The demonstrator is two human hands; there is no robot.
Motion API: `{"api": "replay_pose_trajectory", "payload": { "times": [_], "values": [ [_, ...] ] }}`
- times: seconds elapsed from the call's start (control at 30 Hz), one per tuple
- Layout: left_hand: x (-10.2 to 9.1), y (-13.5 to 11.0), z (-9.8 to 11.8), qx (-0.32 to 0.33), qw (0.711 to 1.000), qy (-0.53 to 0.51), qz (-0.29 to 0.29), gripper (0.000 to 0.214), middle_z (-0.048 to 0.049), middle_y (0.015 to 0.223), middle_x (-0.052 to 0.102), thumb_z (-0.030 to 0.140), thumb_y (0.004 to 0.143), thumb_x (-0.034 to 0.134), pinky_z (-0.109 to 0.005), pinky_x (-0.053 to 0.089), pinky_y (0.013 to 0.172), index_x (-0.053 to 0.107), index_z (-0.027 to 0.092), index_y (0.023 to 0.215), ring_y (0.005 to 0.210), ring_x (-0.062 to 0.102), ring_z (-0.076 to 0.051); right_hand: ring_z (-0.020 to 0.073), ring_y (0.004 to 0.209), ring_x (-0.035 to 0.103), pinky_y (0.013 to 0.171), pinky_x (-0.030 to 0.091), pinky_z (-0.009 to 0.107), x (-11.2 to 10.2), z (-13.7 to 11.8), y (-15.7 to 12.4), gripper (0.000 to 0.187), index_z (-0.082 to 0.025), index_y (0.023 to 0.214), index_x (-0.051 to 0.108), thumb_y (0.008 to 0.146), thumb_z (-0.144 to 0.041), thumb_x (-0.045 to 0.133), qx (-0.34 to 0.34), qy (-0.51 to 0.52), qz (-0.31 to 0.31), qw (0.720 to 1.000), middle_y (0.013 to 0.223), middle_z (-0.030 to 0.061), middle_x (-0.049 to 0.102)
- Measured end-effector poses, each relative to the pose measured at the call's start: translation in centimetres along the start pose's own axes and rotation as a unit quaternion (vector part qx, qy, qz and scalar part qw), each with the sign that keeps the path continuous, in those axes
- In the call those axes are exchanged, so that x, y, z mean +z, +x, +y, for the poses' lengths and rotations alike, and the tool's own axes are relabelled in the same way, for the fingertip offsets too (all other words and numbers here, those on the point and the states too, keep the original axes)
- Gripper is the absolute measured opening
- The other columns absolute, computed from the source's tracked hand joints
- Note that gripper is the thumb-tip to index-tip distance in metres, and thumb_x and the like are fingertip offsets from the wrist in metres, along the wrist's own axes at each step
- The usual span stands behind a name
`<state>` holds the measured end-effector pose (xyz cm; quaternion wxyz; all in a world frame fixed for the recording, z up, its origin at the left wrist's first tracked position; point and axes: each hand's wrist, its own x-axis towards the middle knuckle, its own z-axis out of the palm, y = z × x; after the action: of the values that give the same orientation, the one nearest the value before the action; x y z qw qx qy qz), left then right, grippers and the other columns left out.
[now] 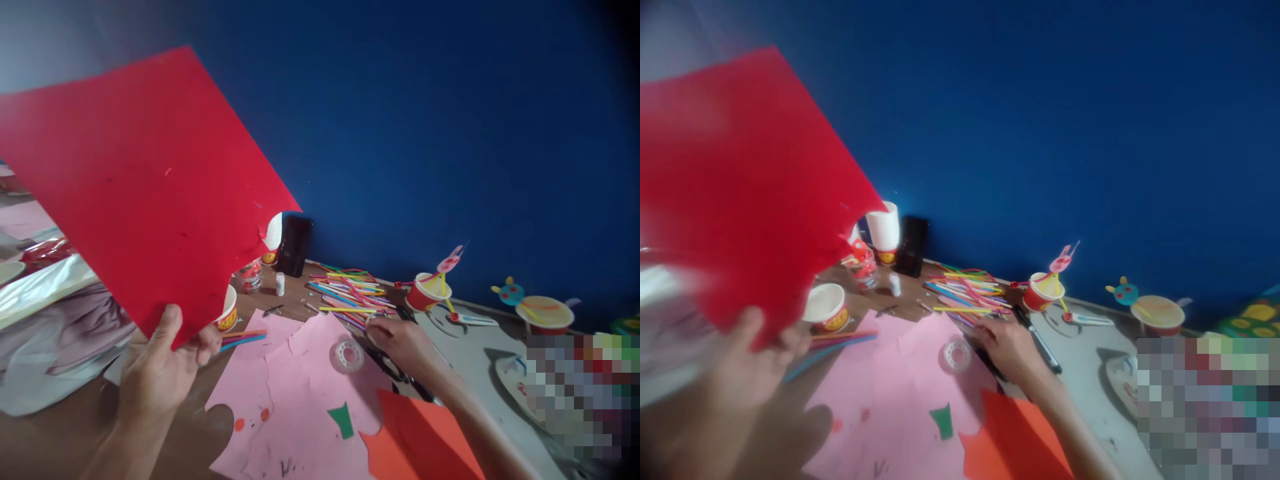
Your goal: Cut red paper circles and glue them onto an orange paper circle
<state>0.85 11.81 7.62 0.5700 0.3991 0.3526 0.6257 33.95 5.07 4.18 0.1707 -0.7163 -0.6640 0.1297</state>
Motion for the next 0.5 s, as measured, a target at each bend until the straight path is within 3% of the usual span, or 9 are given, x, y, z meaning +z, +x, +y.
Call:
{"api": "replay_pose_trajectory", "payload": {
  "times": [0.07,0.17,0.3,0.43,0.5],
  "values": [
    [-0.4,0.0,-0.1,0.021,1.000,-0.005,-0.010,0.026,0.0031,0.047,0.051,0.043,0.071,0.066,-0.023,0.044,0.042,0.057,0.018,0.068,0.044,0.047,-0.011,0.0227,0.088,0.062,0.075,0.045,0.031,0.5,-0.8,-0.6,0.028,-0.027,0.098,0.066,0.081,-0.040,0.048,-0.020,-0.041,-0.026,0.999,0.097,0.0044,0.068],
    [-0.9,0.0,-0.4,0.030,0.999,-0.008,-0.020,0.023,0.0035,0.050,0.052,0.037,0.072,0.067,-0.021,0.044,0.042,0.055,0.018,0.067,0.046,0.048,-0.010,0.0292,0.112,0.050,0.091,0.040,0.040,2.1,-1.7,-1.2,0.052,-0.024,0.116,0.058,0.066,-0.034,0.064,-0.059,-0.078,-0.033,0.995,0.120,0.0084,0.059],
    [-1.0,-0.3,-0.7,0.038,0.999,-0.006,-0.033,0.016,0.0034,0.054,0.055,0.025,0.072,0.069,-0.022,0.043,0.042,0.056,0.018,0.066,0.046,0.050,-0.010,0.0263,0.106,0.054,0.091,0.041,0.039,4.7,-2.1,-1.4,0.048,-0.021,0.115,0.058,0.067,-0.017,0.059,-0.095,-0.073,-0.042,0.992,0.113,0.0089,0.061],
    [-0.4,-1.1,-0.6,0.042,0.998,-0.006,-0.051,0.018,0.0023,0.053,0.055,0.024,0.073,0.066,-0.022,0.042,0.043,0.055,0.017,0.061,0.047,0.051,-0.011,0.0265,0.106,0.052,0.092,0.041,0.039,6.4,-3.7,-1.0,0.050,-0.022,0.119,0.054,0.070,-0.020,0.061,-0.151,-0.050,-0.024,0.987,0.112,0.0073,0.060],
    [-0.1,-1.3,-0.4,0.046,0.998,-0.002,-0.052,0.021,0.0023,0.050,0.053,0.023,0.073,0.065,-0.022,0.040,0.042,0.054,0.016,0.057,0.046,0.050,-0.011,0.0258,0.107,0.051,0.096,0.038,0.040,6.9,-5.1,-0.7,0.052,-0.022,0.123,0.050,0.072,-0.022,0.061,-0.189,-0.044,-0.046,0.980,0.115,0.0077,0.059]
  ]
}}
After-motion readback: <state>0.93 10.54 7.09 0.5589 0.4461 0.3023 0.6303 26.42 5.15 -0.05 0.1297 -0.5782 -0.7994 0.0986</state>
